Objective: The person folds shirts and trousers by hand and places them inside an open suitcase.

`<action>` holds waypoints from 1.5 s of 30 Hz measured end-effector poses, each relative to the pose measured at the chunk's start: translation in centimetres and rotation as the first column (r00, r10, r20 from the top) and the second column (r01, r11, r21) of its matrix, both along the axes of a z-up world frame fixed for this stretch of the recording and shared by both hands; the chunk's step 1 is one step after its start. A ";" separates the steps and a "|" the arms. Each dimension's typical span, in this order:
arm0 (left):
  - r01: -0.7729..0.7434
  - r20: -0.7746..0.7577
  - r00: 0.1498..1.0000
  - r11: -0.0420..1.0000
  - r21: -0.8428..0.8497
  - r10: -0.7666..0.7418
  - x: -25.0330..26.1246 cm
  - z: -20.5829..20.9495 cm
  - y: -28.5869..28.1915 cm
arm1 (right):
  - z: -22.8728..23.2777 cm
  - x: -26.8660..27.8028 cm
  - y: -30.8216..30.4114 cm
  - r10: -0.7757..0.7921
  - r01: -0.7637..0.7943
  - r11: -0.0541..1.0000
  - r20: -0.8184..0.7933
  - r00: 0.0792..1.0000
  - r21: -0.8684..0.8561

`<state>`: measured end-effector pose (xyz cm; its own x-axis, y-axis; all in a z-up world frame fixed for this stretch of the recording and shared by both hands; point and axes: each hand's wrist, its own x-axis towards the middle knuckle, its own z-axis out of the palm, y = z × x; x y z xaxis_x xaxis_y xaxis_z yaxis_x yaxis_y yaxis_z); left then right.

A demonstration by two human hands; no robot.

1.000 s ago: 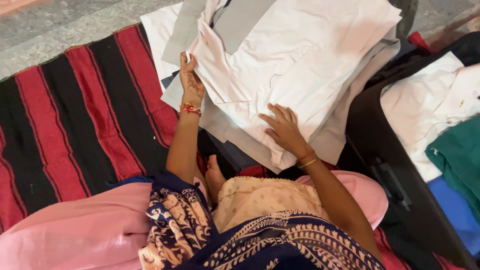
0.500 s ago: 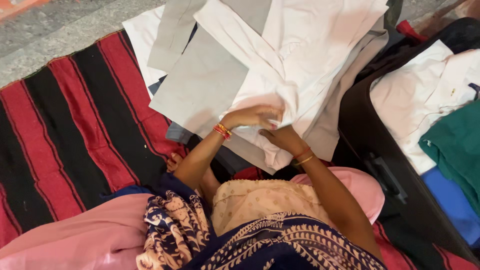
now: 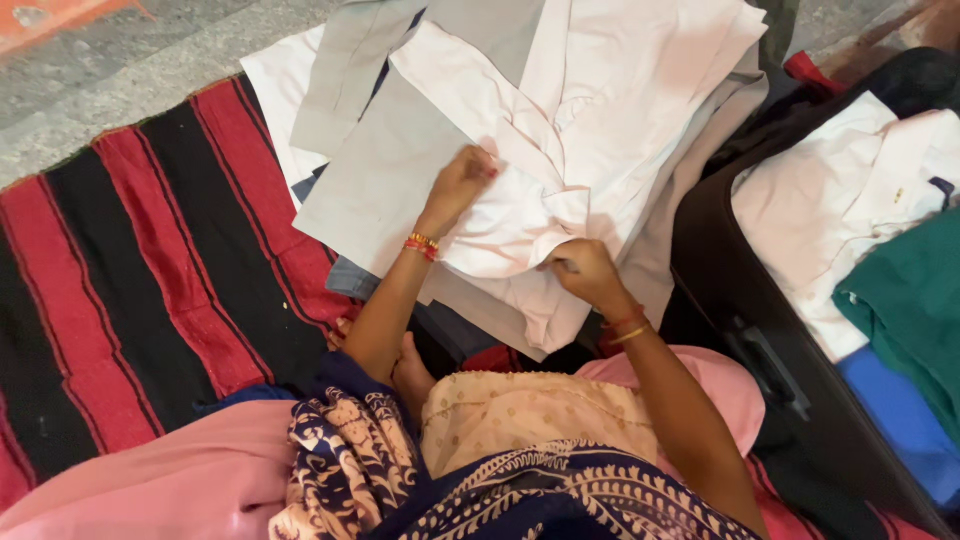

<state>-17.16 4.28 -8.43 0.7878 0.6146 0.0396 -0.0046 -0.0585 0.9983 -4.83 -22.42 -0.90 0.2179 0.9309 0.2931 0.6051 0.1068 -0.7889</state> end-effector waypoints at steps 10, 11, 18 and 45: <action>-0.220 0.113 0.960 0.939 -0.264 0.257 9.7 -3.1 6.3 | 1.9 3.9 -0.9 -0.469 0.490 0.863 -0.165 0.868 0.126; -0.138 0.184 0.965 0.962 -0.237 0.184 9.7 -0.9 4.4 | 2.3 4.3 -0.8 -0.434 0.481 0.864 -0.261 0.862 0.152; 0.754 0.227 0.642 0.657 -0.011 -0.732 6.1 13.3 -10.1 | 1.4 7.6 -2.4 -0.061 0.334 0.921 -0.772 0.633 0.202; 0.100 -0.411 0.850 0.665 0.740 0.329 31.2 0.1 11.9 | 2.9 1.4 0.6 -0.287 0.271 0.943 -0.058 0.956 -0.193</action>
<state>14.05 16.18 -8.38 0.7520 0.6415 0.1517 0.5062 -0.7094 0.4903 -3.42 -21.78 1.97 0.4929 0.8649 0.0947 0.5204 -0.2058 -0.8287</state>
